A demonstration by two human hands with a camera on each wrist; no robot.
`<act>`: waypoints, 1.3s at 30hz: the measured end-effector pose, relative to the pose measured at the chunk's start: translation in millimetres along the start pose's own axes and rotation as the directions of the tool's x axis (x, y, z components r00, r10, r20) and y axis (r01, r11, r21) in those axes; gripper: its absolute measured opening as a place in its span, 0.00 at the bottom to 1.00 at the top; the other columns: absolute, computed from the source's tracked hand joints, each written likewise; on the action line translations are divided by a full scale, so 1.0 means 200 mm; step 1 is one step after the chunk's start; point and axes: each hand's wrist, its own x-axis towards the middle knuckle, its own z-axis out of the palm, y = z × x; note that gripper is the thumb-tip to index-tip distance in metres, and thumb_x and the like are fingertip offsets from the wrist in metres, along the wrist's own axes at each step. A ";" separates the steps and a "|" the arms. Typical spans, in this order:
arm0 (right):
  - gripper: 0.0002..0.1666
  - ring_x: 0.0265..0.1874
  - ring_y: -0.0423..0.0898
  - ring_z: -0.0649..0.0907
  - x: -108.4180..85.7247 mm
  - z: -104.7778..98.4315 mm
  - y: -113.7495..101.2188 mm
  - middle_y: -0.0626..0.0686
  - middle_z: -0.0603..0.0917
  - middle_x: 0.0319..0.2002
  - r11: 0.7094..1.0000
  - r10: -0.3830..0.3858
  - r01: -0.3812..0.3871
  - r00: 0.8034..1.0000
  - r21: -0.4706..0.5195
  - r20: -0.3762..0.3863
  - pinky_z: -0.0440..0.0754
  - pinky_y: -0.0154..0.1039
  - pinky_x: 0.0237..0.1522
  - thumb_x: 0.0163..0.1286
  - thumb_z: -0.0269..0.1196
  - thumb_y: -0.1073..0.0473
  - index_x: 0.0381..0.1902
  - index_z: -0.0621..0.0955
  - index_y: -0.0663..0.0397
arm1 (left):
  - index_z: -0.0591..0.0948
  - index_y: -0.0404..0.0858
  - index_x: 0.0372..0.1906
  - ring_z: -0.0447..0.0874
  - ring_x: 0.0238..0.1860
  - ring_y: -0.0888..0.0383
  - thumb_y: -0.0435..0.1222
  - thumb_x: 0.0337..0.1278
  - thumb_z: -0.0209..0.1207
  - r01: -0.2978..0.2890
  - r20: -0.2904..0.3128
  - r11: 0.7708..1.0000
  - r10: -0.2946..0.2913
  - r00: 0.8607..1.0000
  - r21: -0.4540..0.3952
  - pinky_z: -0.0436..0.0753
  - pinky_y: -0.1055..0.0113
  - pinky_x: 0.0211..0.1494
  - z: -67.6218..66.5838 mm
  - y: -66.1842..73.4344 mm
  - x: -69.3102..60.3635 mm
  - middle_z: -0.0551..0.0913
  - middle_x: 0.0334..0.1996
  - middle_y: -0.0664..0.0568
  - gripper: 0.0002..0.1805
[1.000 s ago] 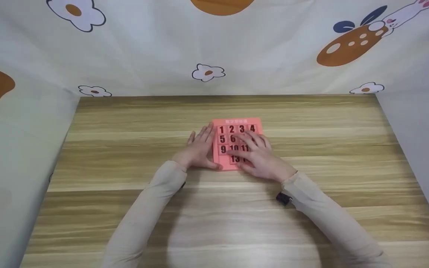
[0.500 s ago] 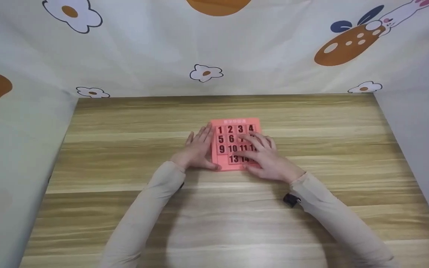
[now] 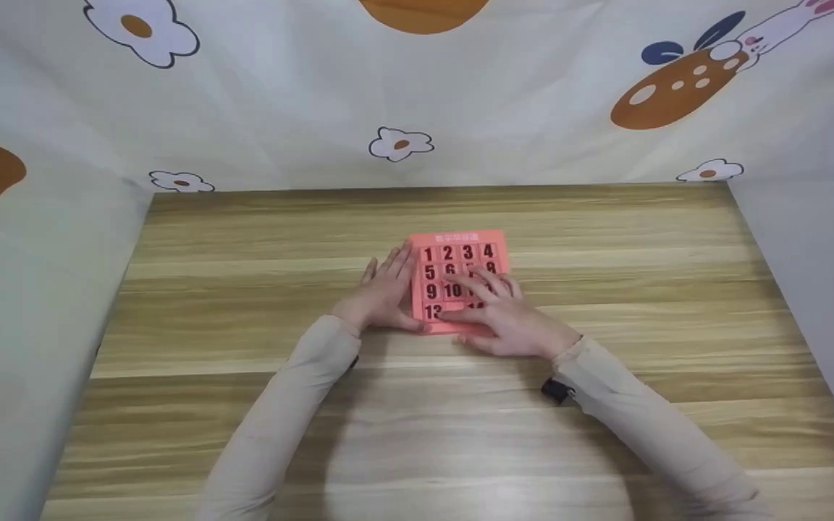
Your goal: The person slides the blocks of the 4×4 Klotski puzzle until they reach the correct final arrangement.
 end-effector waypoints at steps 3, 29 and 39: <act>0.22 0.71 0.64 0.52 -0.03 -0.01 0.02 0.58 0.57 0.73 1.000 0.001 0.000 0.998 0.014 -0.064 0.47 0.70 0.65 0.69 0.59 0.46 0.59 0.81 0.43 | 0.31 0.36 0.75 0.24 0.74 0.49 0.61 0.41 0.69 0.003 0.000 1.000 -0.003 1.000 -0.003 0.29 0.51 0.73 0.00 0.00 0.00 0.24 0.75 0.46 0.73; 0.11 0.66 0.62 0.61 -0.23 -0.02 0.18 0.62 0.70 0.63 0.989 0.137 -0.123 0.969 0.080 -0.207 0.52 0.68 0.63 0.65 0.64 0.57 0.44 0.86 0.53 | 0.31 0.36 0.75 0.23 0.74 0.50 0.61 0.41 0.70 0.007 -0.013 1.000 -0.008 1.000 -0.018 0.28 0.51 0.73 0.00 -0.03 0.02 0.23 0.75 0.47 0.73; 0.15 0.67 0.65 0.60 -0.19 0.00 0.16 0.64 0.65 0.67 0.992 0.097 -0.080 0.980 0.101 -0.175 0.52 0.69 0.64 0.64 0.65 0.58 0.49 0.84 0.54 | 0.33 0.35 0.76 0.25 0.75 0.48 0.58 0.41 0.71 -0.010 -0.015 0.999 0.009 1.000 -0.045 0.29 0.50 0.73 0.00 -0.03 0.03 0.25 0.75 0.45 0.72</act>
